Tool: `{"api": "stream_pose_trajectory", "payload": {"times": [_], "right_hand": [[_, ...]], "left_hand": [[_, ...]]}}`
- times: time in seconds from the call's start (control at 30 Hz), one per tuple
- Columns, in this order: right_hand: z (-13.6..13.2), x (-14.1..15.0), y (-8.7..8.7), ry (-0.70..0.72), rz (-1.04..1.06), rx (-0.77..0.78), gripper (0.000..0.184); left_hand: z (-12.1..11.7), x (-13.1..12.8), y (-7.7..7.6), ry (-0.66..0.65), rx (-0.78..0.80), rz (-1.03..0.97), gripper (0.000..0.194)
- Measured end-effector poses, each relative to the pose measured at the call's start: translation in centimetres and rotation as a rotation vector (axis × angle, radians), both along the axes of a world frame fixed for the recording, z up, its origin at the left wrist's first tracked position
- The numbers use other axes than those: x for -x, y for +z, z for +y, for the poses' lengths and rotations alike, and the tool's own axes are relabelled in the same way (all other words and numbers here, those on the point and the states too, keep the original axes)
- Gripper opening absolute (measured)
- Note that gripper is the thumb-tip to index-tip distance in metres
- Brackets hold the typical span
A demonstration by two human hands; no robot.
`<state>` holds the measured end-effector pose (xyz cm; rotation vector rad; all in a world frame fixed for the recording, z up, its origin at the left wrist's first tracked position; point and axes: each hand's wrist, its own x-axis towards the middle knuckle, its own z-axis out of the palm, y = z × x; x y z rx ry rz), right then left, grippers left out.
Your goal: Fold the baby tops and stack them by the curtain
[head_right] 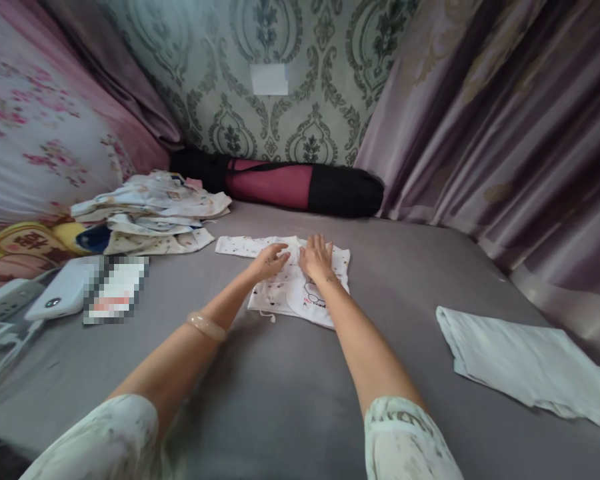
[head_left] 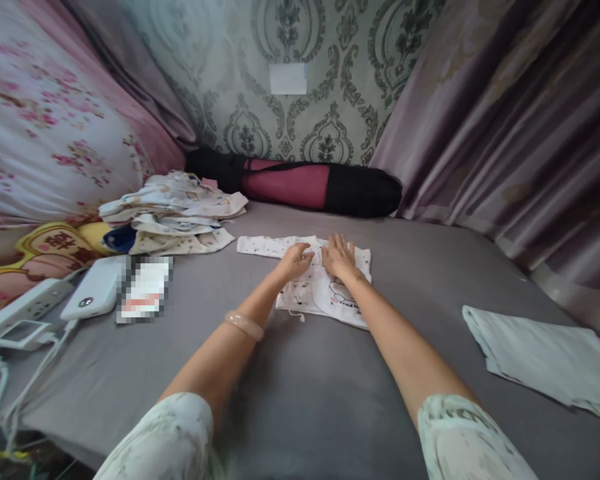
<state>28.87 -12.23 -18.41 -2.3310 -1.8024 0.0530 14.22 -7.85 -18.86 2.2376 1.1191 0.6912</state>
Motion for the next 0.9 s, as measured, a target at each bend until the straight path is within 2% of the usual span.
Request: {"api": "stream_pose_trajectory", "payload": {"times": [0.07, 0.17, 0.3, 0.37, 0.5, 0.73, 0.8, 0.9], "right_hand": [[0.5, 1.6, -0.1, 0.112, 0.004, -0.038, 0.057], [1.5, 4.1, -0.3, 0.232, 0.047, -0.013, 0.057], [2.8, 6.2, -0.6, 0.292, 0.097, 0.035, 0.057], [3.3, 6.6, -0.7, 0.295, 0.123, 0.049, 0.057], [3.9, 6.9, -1.3, 0.255, 0.14, 0.05, 0.058], [3.6, 7.6, -1.8, 0.222, 0.061, 0.004, 0.056], [3.5, 7.7, -1.6, 0.215, 0.052, 0.02, 0.057], [3.5, 7.8, -1.3, 0.206, 0.044, 0.056, 0.057]], "left_hand": [[0.8, 2.2, 0.3, 0.11, -0.013, -0.005, 0.037], [2.5, 5.9, 0.2, 0.306, -0.071, 0.07, 0.034], [4.8, 10.3, -0.2, 0.623, -0.111, 0.267, 0.039], [5.7, 11.9, -0.4, 0.719, -0.083, 0.331, 0.043], [7.4, 13.1, -0.7, 0.728, -0.007, 0.365, 0.045], [9.6, 12.4, -0.8, 0.681, 0.189, 0.214, 0.037], [9.9, 12.6, -1.0, 0.66, 0.219, 0.126, 0.028], [10.1, 13.5, -1.7, 0.616, 0.194, -0.123, 0.018]]}}
